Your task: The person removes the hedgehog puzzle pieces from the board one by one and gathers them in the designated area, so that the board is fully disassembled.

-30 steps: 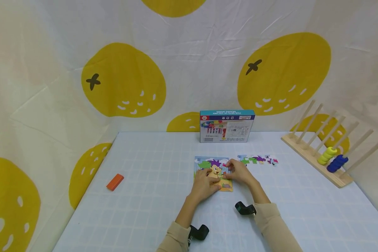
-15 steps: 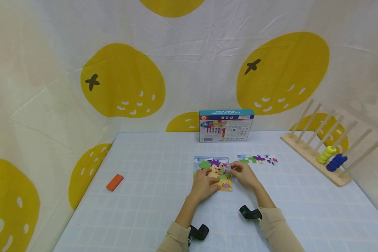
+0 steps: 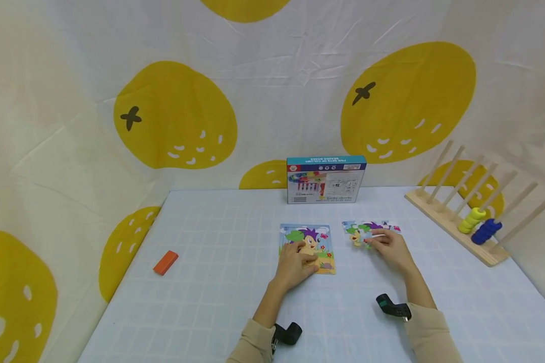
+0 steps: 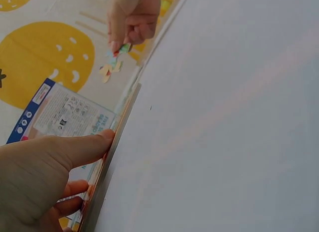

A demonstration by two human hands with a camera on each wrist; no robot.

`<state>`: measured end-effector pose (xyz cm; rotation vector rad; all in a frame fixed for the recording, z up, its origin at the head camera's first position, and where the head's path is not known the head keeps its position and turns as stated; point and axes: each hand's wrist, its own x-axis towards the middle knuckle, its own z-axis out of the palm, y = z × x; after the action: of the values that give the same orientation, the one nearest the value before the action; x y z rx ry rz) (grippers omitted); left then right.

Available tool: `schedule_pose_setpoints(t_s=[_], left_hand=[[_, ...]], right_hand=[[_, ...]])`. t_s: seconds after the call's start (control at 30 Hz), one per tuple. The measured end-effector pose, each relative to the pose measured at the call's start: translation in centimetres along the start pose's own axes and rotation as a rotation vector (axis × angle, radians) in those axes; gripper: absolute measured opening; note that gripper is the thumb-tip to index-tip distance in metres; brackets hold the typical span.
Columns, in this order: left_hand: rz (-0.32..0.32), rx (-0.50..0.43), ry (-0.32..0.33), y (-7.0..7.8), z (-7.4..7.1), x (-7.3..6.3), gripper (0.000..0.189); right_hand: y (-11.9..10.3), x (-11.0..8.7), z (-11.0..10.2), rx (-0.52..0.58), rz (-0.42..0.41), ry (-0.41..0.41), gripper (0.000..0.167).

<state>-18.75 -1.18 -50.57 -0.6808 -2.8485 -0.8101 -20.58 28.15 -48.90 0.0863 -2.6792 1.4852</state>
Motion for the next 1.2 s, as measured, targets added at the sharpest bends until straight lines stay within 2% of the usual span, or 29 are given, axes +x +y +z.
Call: schedule_pose_setpoints(t_s=[0.17,0.33,0.47,0.7,0.87,1.2], left_hand=[[0.005,0.005,0.006,-0.1,0.2,0.1,0.028],[0.005,0.005,0.008,-0.2,0.2,0.1,0.028],[0.003,0.008,0.007,-0.2,0.0,0.1,0.028],[-0.005,0.002,-0.001,-0.1,0.0,0.0,0.028],[-0.005,-0.005,-0.001,-0.2,0.0,0.1,0.028],[-0.004,-0.015,0.002,0.0,-0.1,0.0,0.027]], right_hand=[[1.3,-1.1,-3.7,-0.074,0.069,0.026,0.041],[2.4,-2.1,-6.2,-0.098,0.211,0.037,0.053],[3.4,-2.1,-7.2,-0.095,0.301,0.034,0.061],[4.3,-1.6,-7.7,-0.119,0.38,0.023,0.061],[4.5,-1.3,-7.7,-0.186,0.387,0.015,0.061],[4.1,-0.9,-7.2,-0.287,0.314,0.046,0.05]])
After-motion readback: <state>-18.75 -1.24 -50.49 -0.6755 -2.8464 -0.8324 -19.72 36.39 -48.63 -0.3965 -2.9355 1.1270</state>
